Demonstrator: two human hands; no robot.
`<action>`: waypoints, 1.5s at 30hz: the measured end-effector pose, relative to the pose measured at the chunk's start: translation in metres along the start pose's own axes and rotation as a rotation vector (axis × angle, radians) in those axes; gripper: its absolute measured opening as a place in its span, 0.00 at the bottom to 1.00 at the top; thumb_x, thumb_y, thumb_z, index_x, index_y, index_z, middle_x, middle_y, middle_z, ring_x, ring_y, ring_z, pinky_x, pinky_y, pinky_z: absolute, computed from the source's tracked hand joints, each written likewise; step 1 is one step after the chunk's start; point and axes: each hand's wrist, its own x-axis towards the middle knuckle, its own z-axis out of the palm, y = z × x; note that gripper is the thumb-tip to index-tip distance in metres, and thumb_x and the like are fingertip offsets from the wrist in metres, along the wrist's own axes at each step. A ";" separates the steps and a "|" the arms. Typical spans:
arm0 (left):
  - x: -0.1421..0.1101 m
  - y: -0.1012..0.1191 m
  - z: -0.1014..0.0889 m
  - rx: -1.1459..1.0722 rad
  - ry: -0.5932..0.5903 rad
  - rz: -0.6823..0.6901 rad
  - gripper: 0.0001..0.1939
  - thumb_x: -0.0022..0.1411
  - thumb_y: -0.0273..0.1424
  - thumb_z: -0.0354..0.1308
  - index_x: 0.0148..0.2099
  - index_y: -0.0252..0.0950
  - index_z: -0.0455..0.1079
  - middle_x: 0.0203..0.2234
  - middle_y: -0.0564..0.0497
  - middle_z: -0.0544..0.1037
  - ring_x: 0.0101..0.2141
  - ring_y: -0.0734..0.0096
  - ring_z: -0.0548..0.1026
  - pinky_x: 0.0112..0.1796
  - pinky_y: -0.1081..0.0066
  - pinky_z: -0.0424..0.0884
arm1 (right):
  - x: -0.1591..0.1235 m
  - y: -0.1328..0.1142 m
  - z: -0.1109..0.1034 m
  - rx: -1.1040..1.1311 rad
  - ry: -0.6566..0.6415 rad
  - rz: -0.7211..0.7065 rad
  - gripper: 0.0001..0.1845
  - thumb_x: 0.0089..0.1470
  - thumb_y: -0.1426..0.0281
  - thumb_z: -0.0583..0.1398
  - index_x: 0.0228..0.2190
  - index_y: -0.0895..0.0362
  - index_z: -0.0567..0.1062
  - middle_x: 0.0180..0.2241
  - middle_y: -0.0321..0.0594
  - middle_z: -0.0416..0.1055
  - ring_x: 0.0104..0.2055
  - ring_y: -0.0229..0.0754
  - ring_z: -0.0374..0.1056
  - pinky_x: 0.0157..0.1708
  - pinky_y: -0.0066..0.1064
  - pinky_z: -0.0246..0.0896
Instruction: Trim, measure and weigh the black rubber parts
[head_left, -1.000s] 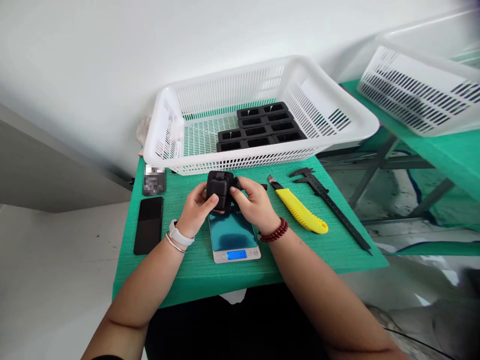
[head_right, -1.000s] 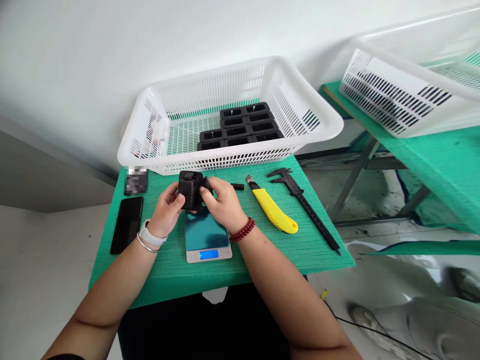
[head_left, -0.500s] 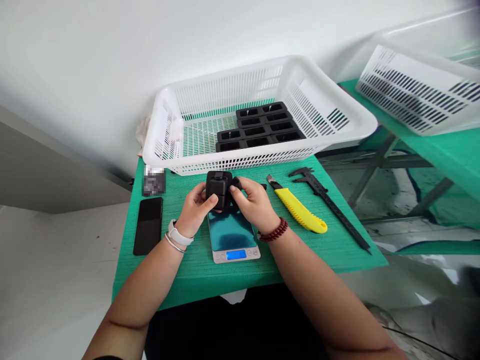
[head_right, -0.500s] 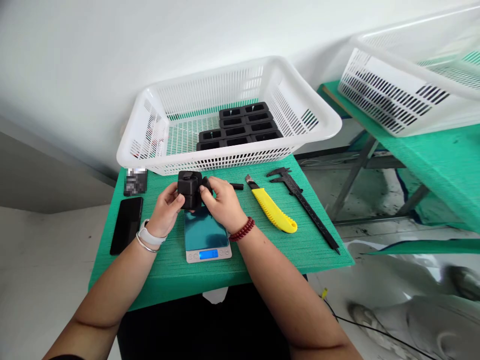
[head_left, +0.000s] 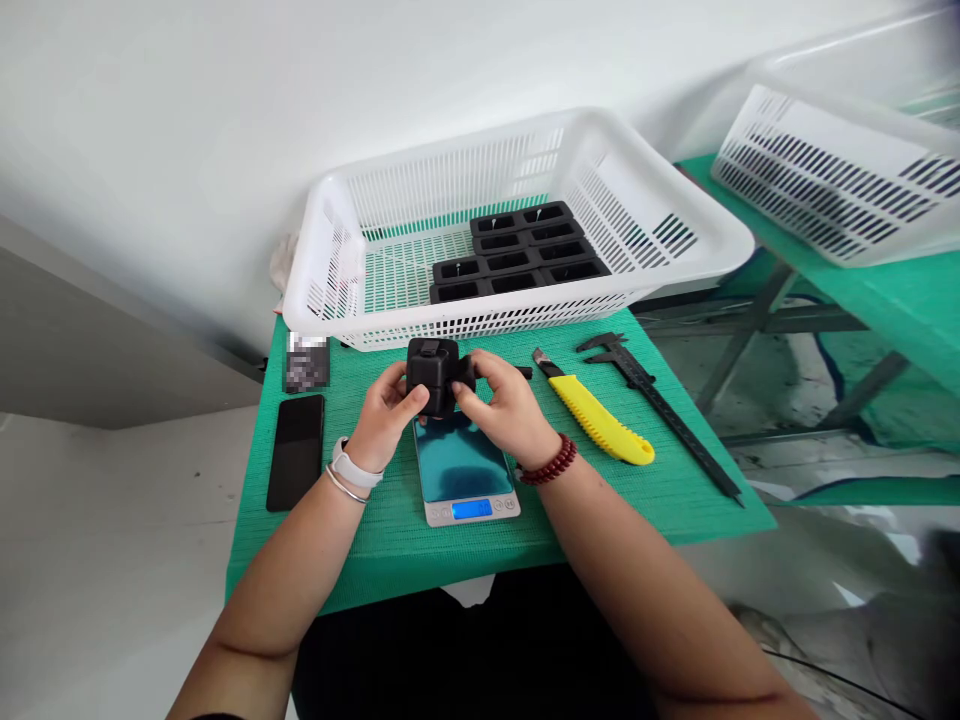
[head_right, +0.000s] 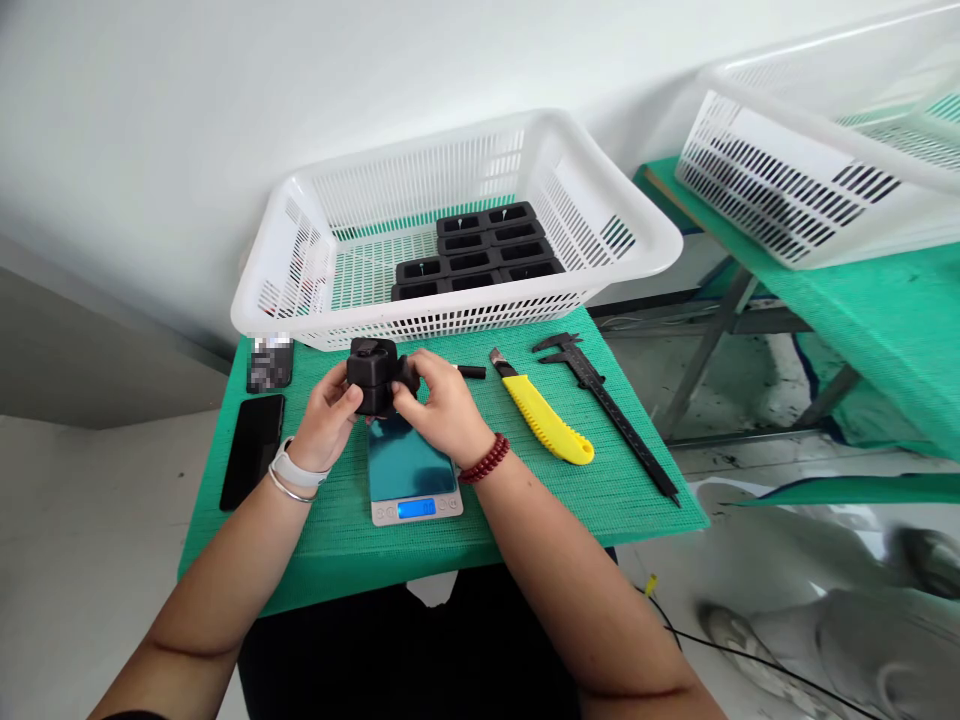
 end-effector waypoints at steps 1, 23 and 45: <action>0.000 0.001 -0.001 0.006 0.005 0.004 0.22 0.51 0.46 0.67 0.43 0.38 0.71 0.25 0.54 0.70 0.23 0.76 0.69 0.21 0.77 0.66 | 0.000 0.000 0.000 0.018 -0.009 -0.009 0.08 0.50 0.71 0.56 0.24 0.53 0.61 0.26 0.35 0.63 0.30 0.40 0.60 0.33 0.33 0.55; 0.002 0.009 -0.001 -0.142 0.065 -0.065 0.26 0.48 0.39 0.70 0.46 0.45 0.62 0.32 0.55 0.76 0.30 0.69 0.76 0.28 0.69 0.75 | -0.002 0.002 -0.003 0.232 0.162 0.154 0.12 0.57 0.64 0.56 0.24 0.55 0.68 0.25 0.35 0.68 0.29 0.39 0.63 0.33 0.33 0.60; 0.006 0.005 0.001 -0.410 0.216 0.026 0.17 0.46 0.35 0.73 0.39 0.38 0.75 0.35 0.53 0.80 0.37 0.74 0.78 0.37 0.77 0.75 | -0.002 -0.003 0.005 0.497 -0.100 0.424 0.14 0.45 0.60 0.66 0.26 0.58 0.75 0.22 0.36 0.73 0.23 0.36 0.68 0.25 0.30 0.65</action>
